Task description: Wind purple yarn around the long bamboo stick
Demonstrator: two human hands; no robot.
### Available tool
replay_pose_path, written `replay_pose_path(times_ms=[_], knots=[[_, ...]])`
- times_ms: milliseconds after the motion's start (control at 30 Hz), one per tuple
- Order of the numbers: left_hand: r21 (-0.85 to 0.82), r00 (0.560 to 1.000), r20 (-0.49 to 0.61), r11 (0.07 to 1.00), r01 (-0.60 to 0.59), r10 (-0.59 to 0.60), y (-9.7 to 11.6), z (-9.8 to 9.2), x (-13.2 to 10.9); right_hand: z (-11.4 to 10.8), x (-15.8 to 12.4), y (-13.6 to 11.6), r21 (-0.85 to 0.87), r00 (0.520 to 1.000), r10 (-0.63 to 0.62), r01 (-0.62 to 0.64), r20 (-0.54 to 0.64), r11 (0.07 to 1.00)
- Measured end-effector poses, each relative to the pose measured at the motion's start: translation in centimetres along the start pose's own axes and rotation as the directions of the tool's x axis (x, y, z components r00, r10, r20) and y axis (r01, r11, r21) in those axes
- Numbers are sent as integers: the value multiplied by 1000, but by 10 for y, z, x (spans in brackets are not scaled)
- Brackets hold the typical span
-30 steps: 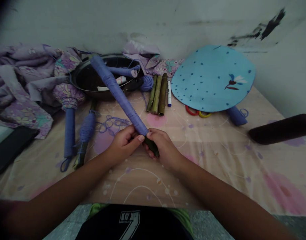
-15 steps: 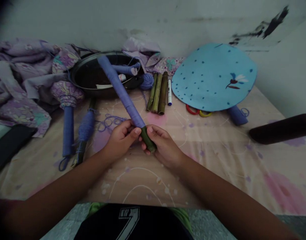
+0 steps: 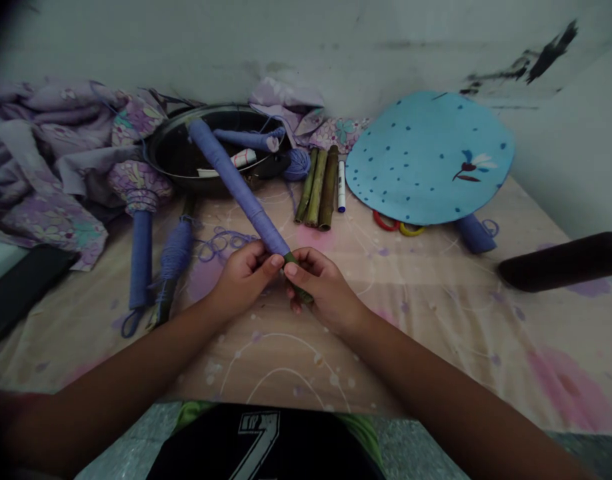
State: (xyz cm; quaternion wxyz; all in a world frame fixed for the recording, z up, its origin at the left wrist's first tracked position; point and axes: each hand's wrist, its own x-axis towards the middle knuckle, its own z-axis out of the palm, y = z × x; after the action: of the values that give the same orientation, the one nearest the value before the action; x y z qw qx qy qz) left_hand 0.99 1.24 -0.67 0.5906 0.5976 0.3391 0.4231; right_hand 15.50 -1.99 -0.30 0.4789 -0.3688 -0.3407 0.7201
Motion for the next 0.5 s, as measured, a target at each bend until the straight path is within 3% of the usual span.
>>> replay_pose_path(times_ms=[100, 267, 367, 500], knots=[[-64, 1000, 10, 998, 16, -15, -1, 1, -1, -3, 1, 0, 20, 1000, 16, -16, 9, 1000], [-289, 980, 180, 947, 137, -87, 0, 2, -1, -7, 4, 0, 42, 992, 96, -100, 85, 994], [-242, 988, 124, 963, 118, -90, 1, 1, 0, -7, 5, 0, 29, 994, 92, -94, 64, 995], [-57, 999, -25, 998, 36, -37, 3, 1, 1, -6, 4, -1, -11, 999, 5, -5, 37, 1000]])
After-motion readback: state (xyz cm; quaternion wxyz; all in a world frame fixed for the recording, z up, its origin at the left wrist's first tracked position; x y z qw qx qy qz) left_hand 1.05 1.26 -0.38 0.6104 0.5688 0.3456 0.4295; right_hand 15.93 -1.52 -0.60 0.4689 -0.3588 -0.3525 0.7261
